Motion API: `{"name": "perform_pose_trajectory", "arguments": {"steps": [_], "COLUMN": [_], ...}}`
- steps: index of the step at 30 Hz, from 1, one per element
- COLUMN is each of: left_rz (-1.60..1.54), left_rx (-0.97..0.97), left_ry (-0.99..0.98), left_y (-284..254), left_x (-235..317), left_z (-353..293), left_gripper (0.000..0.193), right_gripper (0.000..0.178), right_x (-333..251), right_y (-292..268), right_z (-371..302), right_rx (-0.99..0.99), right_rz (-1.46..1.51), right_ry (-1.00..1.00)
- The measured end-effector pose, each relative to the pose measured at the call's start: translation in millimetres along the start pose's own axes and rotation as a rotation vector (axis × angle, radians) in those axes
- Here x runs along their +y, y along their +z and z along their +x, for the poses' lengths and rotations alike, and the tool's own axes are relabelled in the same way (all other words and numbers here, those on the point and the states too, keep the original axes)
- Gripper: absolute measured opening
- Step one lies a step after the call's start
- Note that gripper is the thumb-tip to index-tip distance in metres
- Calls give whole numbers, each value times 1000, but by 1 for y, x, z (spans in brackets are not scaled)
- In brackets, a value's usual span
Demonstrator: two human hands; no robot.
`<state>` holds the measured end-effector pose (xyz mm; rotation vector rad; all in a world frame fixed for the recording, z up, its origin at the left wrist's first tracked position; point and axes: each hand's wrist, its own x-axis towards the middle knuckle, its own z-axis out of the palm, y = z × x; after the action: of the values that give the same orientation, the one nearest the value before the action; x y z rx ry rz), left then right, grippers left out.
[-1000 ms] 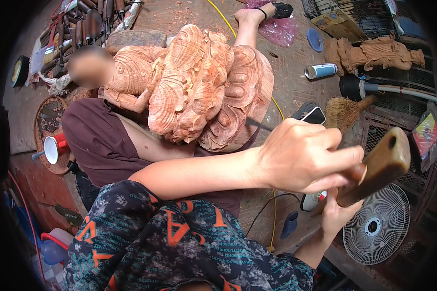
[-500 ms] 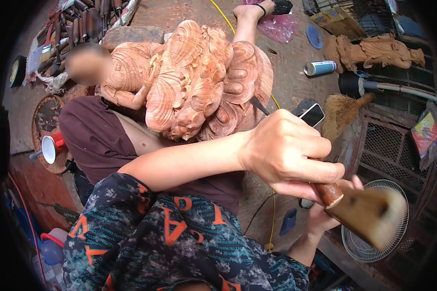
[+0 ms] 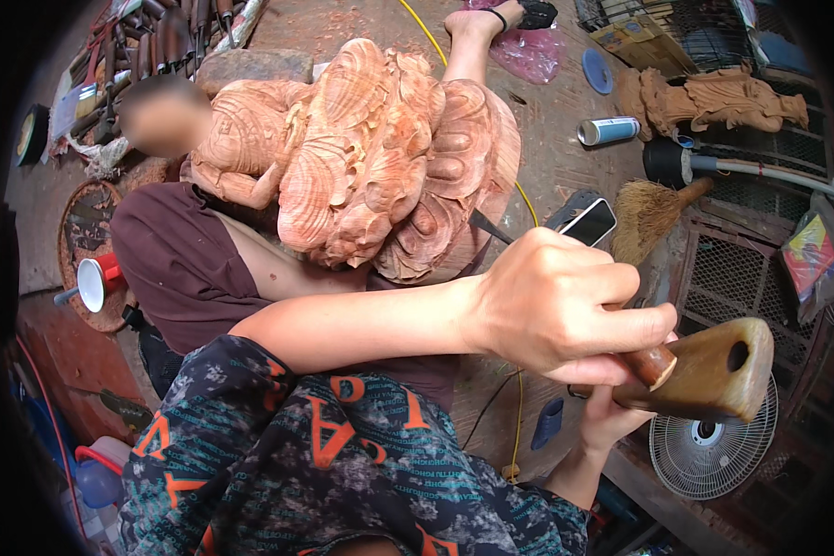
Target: The person carves a wooden Buddha statue using a chisel and a wooden mallet. They repeatedly strike the chisel to shape the intricate details of the statue's robes and base while sitting on the floor.
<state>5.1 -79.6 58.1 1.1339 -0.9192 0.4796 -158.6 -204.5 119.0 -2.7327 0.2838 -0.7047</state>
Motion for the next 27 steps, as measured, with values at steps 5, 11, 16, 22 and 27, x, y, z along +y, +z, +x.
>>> {"name": "perform_pose_trajectory", "arguments": {"steps": [5, 11, 16, 22, 27], "left_rz": [-65, -117, -106, -129, -58], "left_rx": [74, 98, 110, 105, 57], "left_ry": [-49, -82, -17, -34, -15], "left_y": [-2, -8, -5, -1, -2], "left_x": [-3, 2, -1, -3, -4], "left_z": [4, 3, -2, -5, -6], "left_gripper": [42, 32, 38, 35, 34], "right_gripper": [72, 70, 64, 50, 35], "right_x": [-3, -28, -1, -15, -14], "right_y": [-8, -6, -7, -18, -12], "right_z": [10, 20, 6, 4, -1], "right_rx": [6, 138, 127, 138, 133], "right_rz": [34, 282, 74, 75, -37], "right_ry": [145, 125, -57, 73, 103]}}
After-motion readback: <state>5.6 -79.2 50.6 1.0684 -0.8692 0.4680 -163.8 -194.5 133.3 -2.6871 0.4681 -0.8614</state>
